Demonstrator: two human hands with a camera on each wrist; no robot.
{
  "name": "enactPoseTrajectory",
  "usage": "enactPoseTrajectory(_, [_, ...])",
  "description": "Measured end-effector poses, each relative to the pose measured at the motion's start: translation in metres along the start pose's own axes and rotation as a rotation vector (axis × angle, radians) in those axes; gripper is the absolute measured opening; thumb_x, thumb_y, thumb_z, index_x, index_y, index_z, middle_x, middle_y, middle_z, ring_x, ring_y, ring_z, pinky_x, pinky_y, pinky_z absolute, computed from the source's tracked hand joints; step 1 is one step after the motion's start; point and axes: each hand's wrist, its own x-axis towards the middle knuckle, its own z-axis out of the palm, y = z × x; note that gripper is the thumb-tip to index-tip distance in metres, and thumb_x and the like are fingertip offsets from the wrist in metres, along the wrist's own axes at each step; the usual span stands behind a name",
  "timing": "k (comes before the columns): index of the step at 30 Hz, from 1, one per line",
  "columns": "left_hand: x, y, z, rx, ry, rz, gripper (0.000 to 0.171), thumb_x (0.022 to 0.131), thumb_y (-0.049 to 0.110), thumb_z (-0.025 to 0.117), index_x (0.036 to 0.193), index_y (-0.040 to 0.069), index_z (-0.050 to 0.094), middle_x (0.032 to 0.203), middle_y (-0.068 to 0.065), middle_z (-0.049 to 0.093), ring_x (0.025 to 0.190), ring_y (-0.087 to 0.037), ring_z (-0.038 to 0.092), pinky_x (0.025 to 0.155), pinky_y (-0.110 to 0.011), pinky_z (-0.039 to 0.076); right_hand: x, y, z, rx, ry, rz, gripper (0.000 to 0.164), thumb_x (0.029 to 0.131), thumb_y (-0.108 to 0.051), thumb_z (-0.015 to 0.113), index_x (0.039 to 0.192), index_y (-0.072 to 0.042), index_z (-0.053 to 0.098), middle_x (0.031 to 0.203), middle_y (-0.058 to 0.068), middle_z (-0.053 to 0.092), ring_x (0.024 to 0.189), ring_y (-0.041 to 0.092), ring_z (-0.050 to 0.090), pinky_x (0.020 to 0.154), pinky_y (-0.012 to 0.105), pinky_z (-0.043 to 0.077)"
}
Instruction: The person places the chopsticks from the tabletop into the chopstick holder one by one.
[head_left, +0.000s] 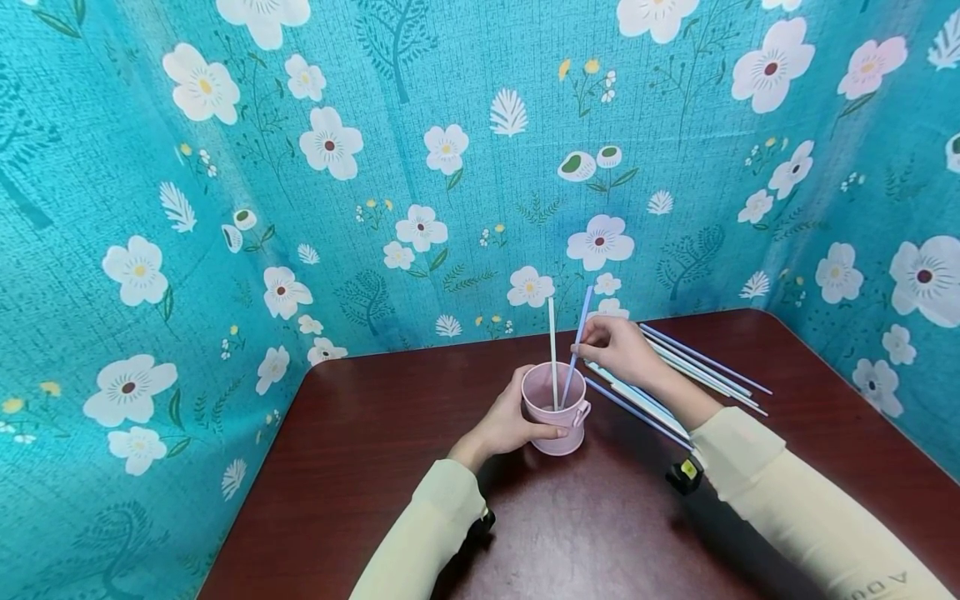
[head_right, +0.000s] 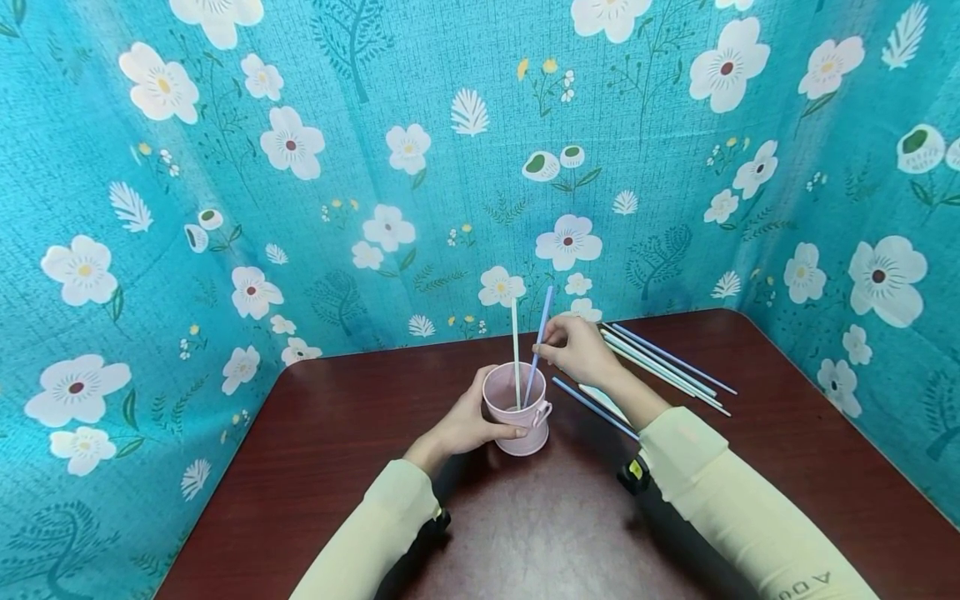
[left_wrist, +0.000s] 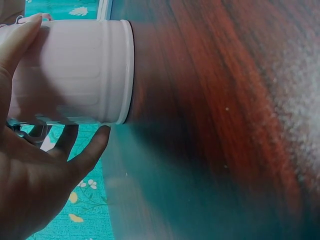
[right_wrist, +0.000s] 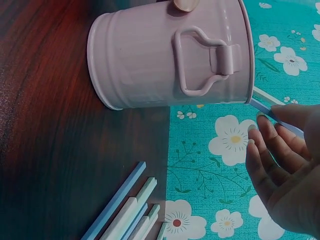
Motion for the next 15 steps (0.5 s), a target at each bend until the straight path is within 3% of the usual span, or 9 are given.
enactPoseTrajectory(10, [0.0013,-0.0027,0.0002,0.012,0.001,-0.016,0.100,0.071,0.018,0.096,0.149,0.021,0.033,0.138,0.000,0.055,0.123,-0.016,0.056,0.107,-0.035,0.044,-0.0005,0.0010,0.0049,0.058,-0.084,-0.010,0.012,0.091,-0.008,0.075,0.088,-0.002,0.066,0.077,0.013,0.072,0.062,0.022,0.063,0.049,0.029,0.047])
enactPoseTrajectory(15, [0.0012,-0.0028,0.0005,0.017,0.003,-0.018,0.101,0.071,0.018,0.096,0.149,0.021,0.033,0.138,0.000,0.055,0.123,-0.015,0.056,0.107,-0.035,0.043,0.0009,0.0028,0.0084,0.056,-0.104,-0.008,0.011,0.091,-0.008,0.076,0.088,-0.003,0.066,0.074,0.009,0.070,0.060,0.019,0.062,0.053,0.029,0.047])
